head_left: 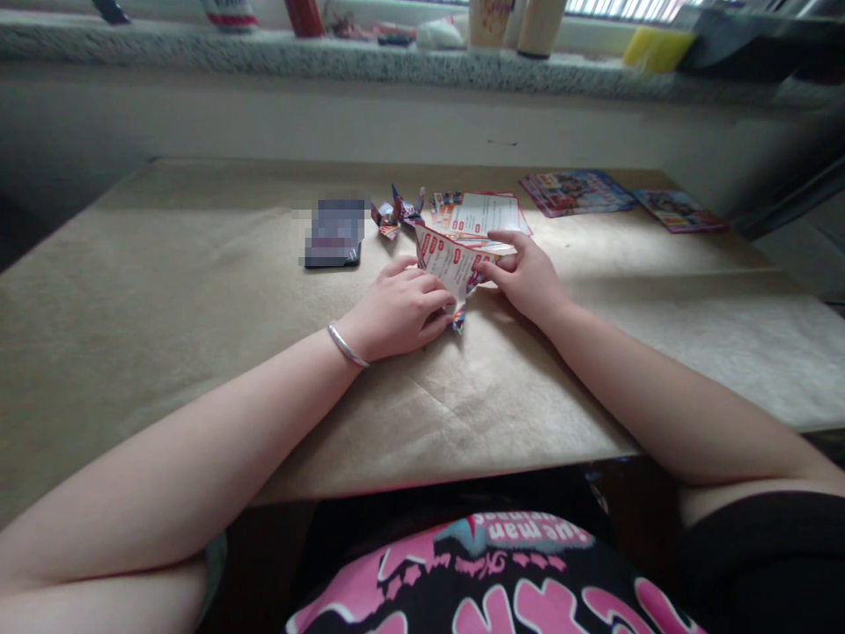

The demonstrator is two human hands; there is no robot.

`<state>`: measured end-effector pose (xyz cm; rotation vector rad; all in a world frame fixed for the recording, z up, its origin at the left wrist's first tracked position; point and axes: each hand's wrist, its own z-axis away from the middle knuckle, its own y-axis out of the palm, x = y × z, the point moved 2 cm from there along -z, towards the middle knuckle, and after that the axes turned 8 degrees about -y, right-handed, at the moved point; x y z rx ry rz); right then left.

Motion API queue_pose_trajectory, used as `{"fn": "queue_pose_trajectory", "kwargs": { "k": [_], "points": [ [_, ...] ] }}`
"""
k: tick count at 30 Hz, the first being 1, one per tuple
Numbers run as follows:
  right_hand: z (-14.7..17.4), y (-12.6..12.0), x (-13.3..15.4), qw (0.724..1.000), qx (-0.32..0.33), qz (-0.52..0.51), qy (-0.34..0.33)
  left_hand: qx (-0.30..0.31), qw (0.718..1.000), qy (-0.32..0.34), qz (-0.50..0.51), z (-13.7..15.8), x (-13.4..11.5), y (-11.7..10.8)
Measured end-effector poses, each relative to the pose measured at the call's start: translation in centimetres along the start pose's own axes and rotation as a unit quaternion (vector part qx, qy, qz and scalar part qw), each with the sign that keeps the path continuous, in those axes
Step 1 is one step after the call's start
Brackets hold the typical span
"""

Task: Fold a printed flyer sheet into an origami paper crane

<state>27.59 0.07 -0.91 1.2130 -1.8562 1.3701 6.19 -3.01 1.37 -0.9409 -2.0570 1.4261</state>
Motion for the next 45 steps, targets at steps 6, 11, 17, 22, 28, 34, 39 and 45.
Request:
{"fn": "queue_pose_trajectory", "kwargs": {
  "k": [6, 11, 17, 22, 28, 34, 39, 45],
  "points": [
    [-0.2, 0.2, -0.1, 0.997, 0.001, -0.056, 0.053, 0.006, 1.0, 0.001, 0.002, -0.1, 0.1, 0.0],
    [-0.1, 0.5, 0.2, 0.999, 0.022, -0.041, 0.025, 0.014, 1.0, 0.012, 0.016, -0.1, 0.0, 0.0],
    [0.4, -0.2, 0.8, 0.998, 0.015, 0.021, -0.052, 0.015, 0.999, 0.012, 0.031, 0.0, 0.0, -0.2],
    [0.4, -0.8, 0.9, 0.991, 0.015, 0.105, -0.08, 0.02, 0.999, 0.013, 0.021, 0.0, 0.2, -0.1],
    [0.1, 0.0, 0.6, 0.988, 0.038, 0.132, -0.07, 0.026, 0.999, 0.012, 0.028, 0.0, 0.3, 0.1],
    [0.3, 0.4, 0.7, 0.99, 0.071, 0.098, -0.071, -0.005, 1.0, 0.008, 0.029, 0.0, 0.5, 0.2],
    [0.7, 0.4, 1.3, 0.984, 0.081, 0.135, -0.088, -0.112, 0.992, 0.023, 0.043, 0.4, 0.7, 0.4],
    [1.0, 0.5, 1.9, 0.964, 0.114, 0.193, -0.143, -0.123, 0.989, 0.041, 0.07, 0.5, 1.4, 0.9]
  ]
}}
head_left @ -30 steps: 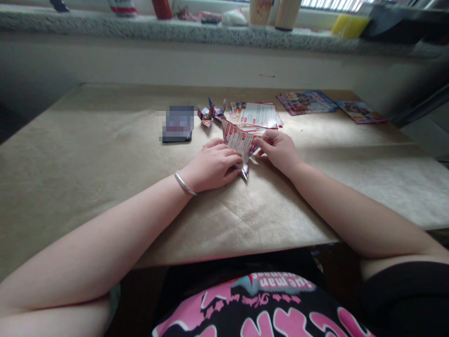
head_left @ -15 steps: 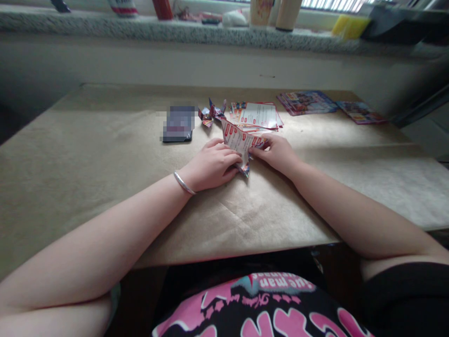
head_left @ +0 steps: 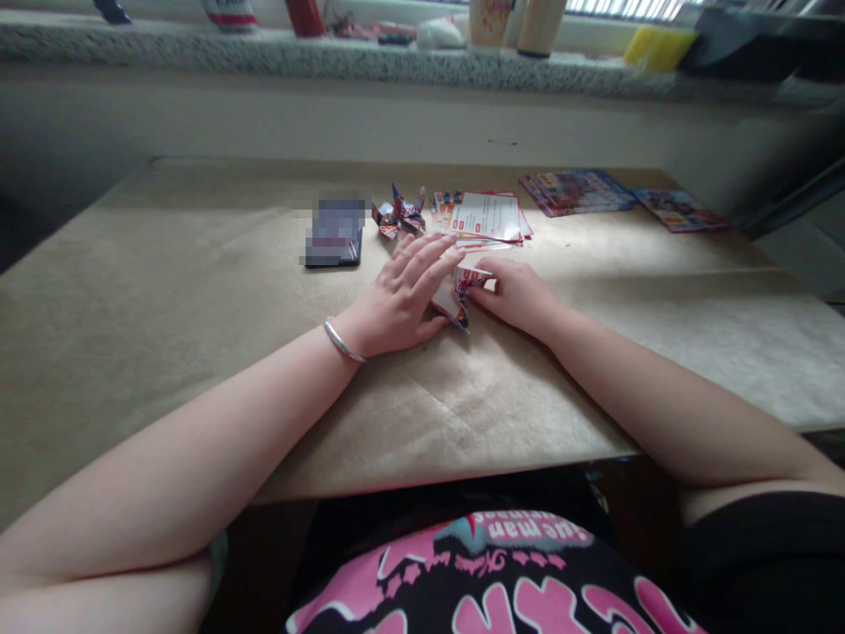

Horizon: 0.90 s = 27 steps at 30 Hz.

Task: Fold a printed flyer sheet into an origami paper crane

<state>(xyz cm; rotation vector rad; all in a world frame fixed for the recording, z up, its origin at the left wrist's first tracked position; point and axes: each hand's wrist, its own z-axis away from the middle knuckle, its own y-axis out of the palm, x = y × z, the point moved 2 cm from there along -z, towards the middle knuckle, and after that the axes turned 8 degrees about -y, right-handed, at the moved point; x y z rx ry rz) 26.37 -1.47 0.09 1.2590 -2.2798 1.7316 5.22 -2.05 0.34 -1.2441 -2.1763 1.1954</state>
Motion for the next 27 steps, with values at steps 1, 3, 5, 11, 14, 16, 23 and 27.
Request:
{"fn": "queue_pose_trajectory", "kwargs": {
  "k": [1, 3, 5, 11, 14, 16, 23, 27],
  "points": [
    [0.0, 0.0, 0.0, 1.0, 0.002, 0.006, -0.005, 0.004, 1.0, -0.004, 0.001, 0.0, 0.1, 0.0],
    [0.1, 0.1, 0.0, 1.0, 0.003, 0.013, -0.01, 0.007, 1.0, -0.016, -0.002, 0.0, 0.3, 0.1],
    [0.1, 0.2, -0.2, 1.0, 0.005, 0.014, -0.016, 0.009, 1.0, -0.026, -0.01, 0.1, 0.4, 0.1],
    [0.2, 0.2, -0.3, 0.998, 0.029, -0.015, -0.059, 0.013, 0.997, -0.061, -0.036, 0.1, 0.6, 0.0],
    [0.3, 0.2, -0.1, 0.995, 0.04, -0.046, -0.074, 0.002, 0.997, -0.065, -0.039, 0.1, 0.9, 0.0],
    [0.3, 0.2, 0.0, 0.995, 0.043, -0.059, -0.069, -0.001, 0.997, -0.066, -0.038, 0.1, 1.0, -0.1],
    [0.0, 0.6, 0.2, 0.997, 0.026, -0.061, -0.04, 0.014, 0.996, -0.074, -0.04, -0.2, 0.8, -0.4],
    [0.0, 0.6, 0.6, 0.996, -0.004, -0.076, -0.047, -0.002, 0.996, -0.073, -0.041, -0.4, 0.8, -0.3]
  ]
}}
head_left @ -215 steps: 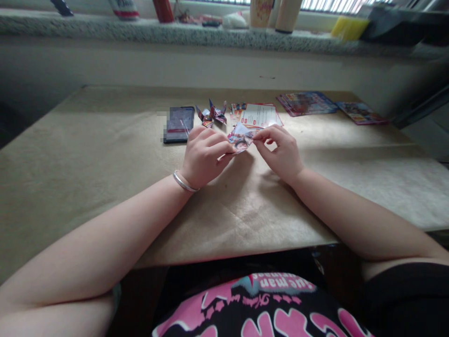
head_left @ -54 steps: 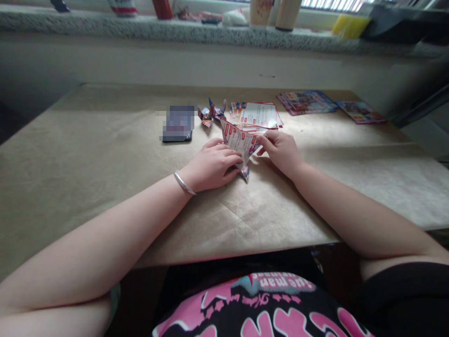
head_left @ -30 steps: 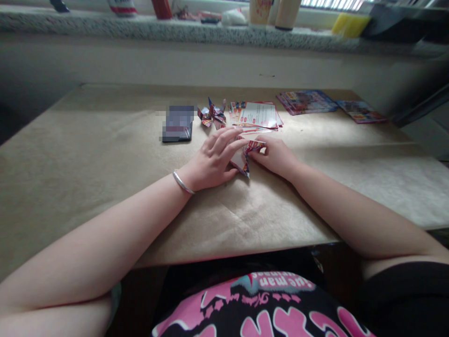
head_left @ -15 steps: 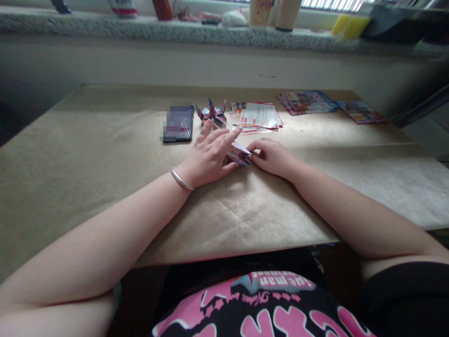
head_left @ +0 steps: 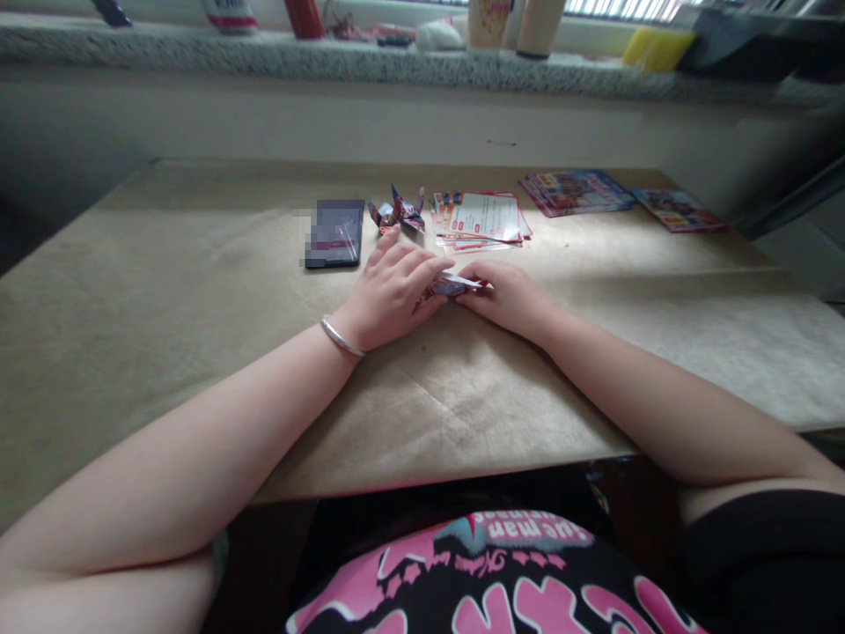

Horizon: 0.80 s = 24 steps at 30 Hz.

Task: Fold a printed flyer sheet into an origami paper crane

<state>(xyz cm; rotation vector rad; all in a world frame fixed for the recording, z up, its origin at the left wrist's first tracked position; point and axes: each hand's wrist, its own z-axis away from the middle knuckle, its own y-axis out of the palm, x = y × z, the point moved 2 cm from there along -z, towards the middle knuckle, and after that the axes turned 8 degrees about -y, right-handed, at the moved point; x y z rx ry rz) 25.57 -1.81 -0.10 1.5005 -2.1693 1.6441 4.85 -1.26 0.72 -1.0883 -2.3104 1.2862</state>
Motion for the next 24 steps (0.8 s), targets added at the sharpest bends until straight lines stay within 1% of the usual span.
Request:
{"fn": "queue_pose_trajectory", "kwargs": {
  "k": [4, 7, 11, 15, 19, 24],
  "points": [
    [0.0, -0.1, 0.5, 0.999, -0.044, -0.03, -0.004, -0.023, 1.0, -0.002, 0.004, 0.0, 0.2, 0.2],
    [0.0, -0.1, 0.8, 0.997, -0.054, -0.048, -0.009, -0.035, 0.999, -0.011, 0.003, -0.1, 0.3, 0.2],
    [0.0, -0.1, 1.0, 0.995, -0.074, -0.062, -0.034, -0.052, 0.998, -0.032, 0.008, -0.2, 0.4, 0.1],
    [0.0, -0.2, 1.2, 0.992, -0.092, -0.057, -0.059, -0.057, 0.998, -0.033, 0.012, -0.4, 0.2, -0.2],
    [-0.1, -0.3, 1.7, 0.989, -0.104, -0.051, -0.089, -0.09, 0.996, -0.019, 0.007, -0.6, -0.2, -0.6],
    [0.0, -0.4, 2.4, 0.988, -0.115, -0.026, -0.096, -0.107, 0.993, -0.039, 0.037, -0.6, -0.3, -0.9]
  ]
}}
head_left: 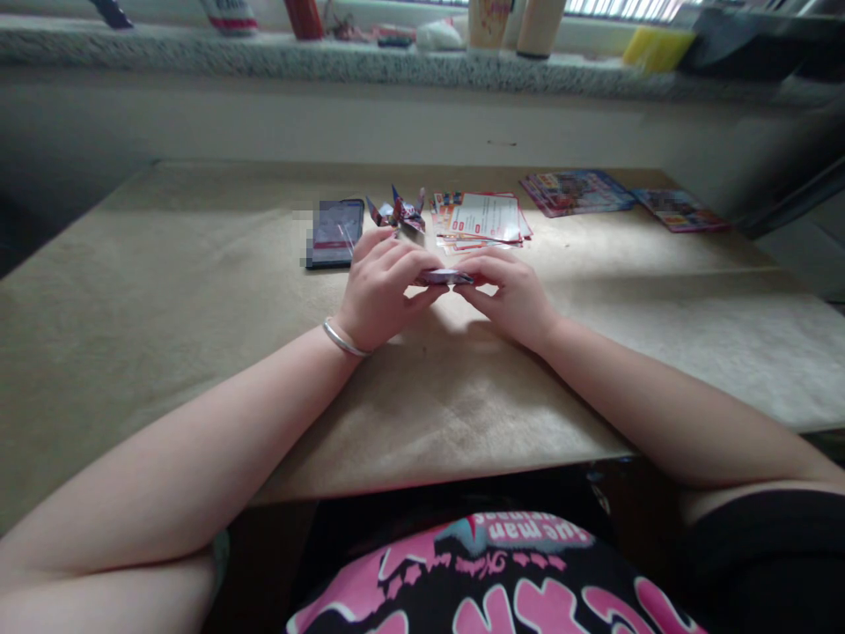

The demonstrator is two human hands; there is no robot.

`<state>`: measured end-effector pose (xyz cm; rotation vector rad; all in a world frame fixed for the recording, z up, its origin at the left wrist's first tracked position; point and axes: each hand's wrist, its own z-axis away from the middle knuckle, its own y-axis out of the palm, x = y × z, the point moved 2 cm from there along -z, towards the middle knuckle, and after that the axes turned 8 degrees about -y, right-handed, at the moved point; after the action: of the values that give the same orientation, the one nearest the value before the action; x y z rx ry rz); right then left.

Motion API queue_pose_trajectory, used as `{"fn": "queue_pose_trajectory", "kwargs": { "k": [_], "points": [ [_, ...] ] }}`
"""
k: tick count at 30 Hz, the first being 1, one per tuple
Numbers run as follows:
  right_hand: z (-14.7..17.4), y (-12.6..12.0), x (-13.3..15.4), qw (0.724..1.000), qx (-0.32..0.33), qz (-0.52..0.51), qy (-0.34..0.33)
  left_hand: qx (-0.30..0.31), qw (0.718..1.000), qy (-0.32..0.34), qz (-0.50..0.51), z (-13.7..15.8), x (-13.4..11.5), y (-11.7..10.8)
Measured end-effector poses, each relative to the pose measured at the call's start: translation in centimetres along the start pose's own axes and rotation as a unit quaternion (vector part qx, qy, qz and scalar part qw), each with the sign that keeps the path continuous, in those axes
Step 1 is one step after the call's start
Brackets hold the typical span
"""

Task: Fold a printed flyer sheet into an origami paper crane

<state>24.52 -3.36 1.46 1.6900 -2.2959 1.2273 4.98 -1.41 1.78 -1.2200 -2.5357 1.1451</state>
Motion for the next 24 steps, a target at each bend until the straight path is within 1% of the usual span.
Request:
{"fn": "queue_pose_trajectory", "kwargs": {
  "k": [7, 13, 17, 19, 24],
  "points": [
    [0.2, -0.3, 0.1, 0.999, -0.028, 0.024, -0.005, -0.006, 1.0, -0.006, 0.011, 0.0, 0.3, 0.0],
    [0.2, -0.4, 0.2, 1.0, -0.018, 0.023, -0.005, -0.001, 1.0, 0.0, 0.026, 0.1, 0.5, 0.1],
    [0.2, -0.5, 0.2, 0.999, -0.034, 0.019, -0.02, -0.008, 0.999, -0.012, 0.034, 0.1, -0.1, -0.3],
    [0.1, -0.5, 0.2, 0.999, -0.031, 0.026, -0.021, -0.013, 0.999, -0.024, 0.041, 0.0, -0.6, -0.6],
    [0.0, -0.5, 0.4, 0.999, -0.016, 0.043, -0.025, -0.009, 0.999, -0.014, 0.052, 0.0, -1.3, -1.0]
  ]
}}
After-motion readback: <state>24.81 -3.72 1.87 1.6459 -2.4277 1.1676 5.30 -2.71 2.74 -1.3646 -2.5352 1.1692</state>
